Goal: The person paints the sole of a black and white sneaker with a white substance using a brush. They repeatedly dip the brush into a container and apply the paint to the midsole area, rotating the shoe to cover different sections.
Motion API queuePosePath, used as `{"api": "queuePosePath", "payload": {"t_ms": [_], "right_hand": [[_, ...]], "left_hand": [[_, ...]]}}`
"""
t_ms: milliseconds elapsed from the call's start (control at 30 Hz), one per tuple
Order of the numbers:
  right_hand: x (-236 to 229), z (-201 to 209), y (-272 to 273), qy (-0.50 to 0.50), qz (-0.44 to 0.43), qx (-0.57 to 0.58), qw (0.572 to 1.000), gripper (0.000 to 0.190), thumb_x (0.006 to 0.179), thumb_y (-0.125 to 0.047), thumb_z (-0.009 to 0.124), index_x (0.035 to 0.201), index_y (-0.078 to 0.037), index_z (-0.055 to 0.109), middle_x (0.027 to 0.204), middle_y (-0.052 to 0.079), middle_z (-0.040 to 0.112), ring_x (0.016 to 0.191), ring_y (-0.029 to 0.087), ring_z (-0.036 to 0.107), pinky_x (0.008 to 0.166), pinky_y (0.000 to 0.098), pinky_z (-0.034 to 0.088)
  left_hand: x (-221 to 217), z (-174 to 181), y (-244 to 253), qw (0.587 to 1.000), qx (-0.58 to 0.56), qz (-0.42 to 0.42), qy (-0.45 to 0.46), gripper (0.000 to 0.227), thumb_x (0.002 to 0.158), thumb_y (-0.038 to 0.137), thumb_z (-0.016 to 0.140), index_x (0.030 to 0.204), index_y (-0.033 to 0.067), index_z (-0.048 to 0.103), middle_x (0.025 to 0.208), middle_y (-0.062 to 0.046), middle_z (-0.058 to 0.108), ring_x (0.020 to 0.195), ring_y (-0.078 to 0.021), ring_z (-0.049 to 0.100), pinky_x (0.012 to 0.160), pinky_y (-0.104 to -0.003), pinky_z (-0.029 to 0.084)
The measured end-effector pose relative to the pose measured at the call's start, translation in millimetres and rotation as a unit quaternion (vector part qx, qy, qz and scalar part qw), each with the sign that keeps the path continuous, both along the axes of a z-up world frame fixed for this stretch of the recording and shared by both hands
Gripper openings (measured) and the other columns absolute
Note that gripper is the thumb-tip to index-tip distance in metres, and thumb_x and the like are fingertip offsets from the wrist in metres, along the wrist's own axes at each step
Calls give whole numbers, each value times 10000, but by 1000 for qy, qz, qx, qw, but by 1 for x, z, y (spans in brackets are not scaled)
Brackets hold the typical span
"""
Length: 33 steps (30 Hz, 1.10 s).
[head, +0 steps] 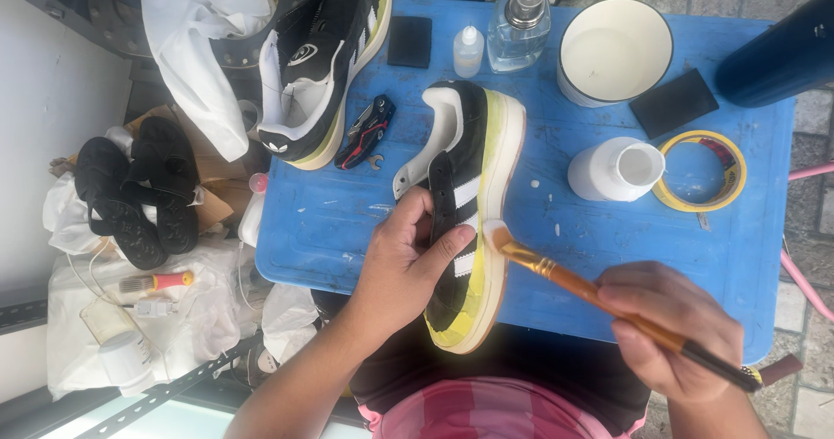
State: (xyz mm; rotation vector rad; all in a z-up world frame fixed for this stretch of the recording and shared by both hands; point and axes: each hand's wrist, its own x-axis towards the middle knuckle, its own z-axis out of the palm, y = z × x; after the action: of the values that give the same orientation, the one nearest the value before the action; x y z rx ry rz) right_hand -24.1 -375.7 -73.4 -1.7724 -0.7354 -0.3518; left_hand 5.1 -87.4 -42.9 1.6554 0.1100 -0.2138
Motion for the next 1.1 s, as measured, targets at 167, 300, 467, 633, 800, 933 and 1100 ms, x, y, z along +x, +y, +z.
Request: {"api": "queuePosePath", "payload": {"t_ms": [167, 300, 467, 633, 800, 933, 1100], "right_hand": [[-21, 24, -19, 105, 37, 21, 994, 196, 933, -148, 686, 1045, 10, 665, 880, 141, 726, 856, 302, 723, 754, 409, 647], [-16, 28, -16, 107, -19, 82, 991, 202, 947, -160, 667, 1039, 18, 650, 857, 144, 740, 778, 266, 743, 712, 400, 666], [0, 18, -4, -7, 7, -10, 1000, 217, 969, -161, 663, 1050, 37, 626, 881, 174, 721, 791, 290, 768, 718, 417, 657], [-30, 39, -20, 87, 1, -31, 996, 222, 934, -213, 686, 1031, -14, 671, 866, 140, 730, 840, 305, 725, 760, 413, 628], [-19, 33, -21, 91, -25, 25, 995, 237, 989, -207, 669, 1091, 6, 646, 902, 137, 733, 824, 279, 745, 771, 380, 659], [-14, 29, -26, 54, 1, -49, 997, 294, 955, -223, 671, 1048, 53, 629, 887, 184, 716, 831, 314, 767, 736, 404, 640], [-46, 32, -39, 159, -25, -4, 987, 246, 958, -248, 678, 1022, -12, 709, 890, 143, 734, 858, 289, 745, 794, 413, 626]], "left_hand": [[-1, -2, -4, 999, 11, -17, -33, 196, 976, 109, 705, 1087, 16, 573, 914, -55, 748, 828, -40, 650, 691, -235, 546], [-1, -4, -4, 999, -19, -13, -33, 187, 980, 106, 704, 1079, 18, 572, 932, -49, 750, 848, -37, 648, 714, -231, 548], [1, -7, -5, 1000, -9, 9, -18, 191, 981, 116, 709, 1055, 25, 559, 858, -41, 732, 776, -37, 623, 667, -231, 524], [1, -10, -10, 999, -14, 11, -32, 195, 983, 106, 715, 1040, 28, 547, 844, -28, 709, 766, -33, 587, 655, -233, 502], [1, -13, -16, 997, -77, 7, -30, 188, 991, 86, 699, 1080, 26, 544, 945, -39, 723, 862, -39, 628, 744, -228, 534], [5, -15, -17, 996, -82, 20, -36, 211, 991, 69, 689, 1135, 23, 541, 968, -49, 710, 865, -57, 639, 757, -230, 536], [4, -18, -20, 993, -109, 13, -45, 224, 997, 57, 680, 1153, 20, 523, 1017, -55, 716, 920, -61, 646, 794, -236, 547]]}}
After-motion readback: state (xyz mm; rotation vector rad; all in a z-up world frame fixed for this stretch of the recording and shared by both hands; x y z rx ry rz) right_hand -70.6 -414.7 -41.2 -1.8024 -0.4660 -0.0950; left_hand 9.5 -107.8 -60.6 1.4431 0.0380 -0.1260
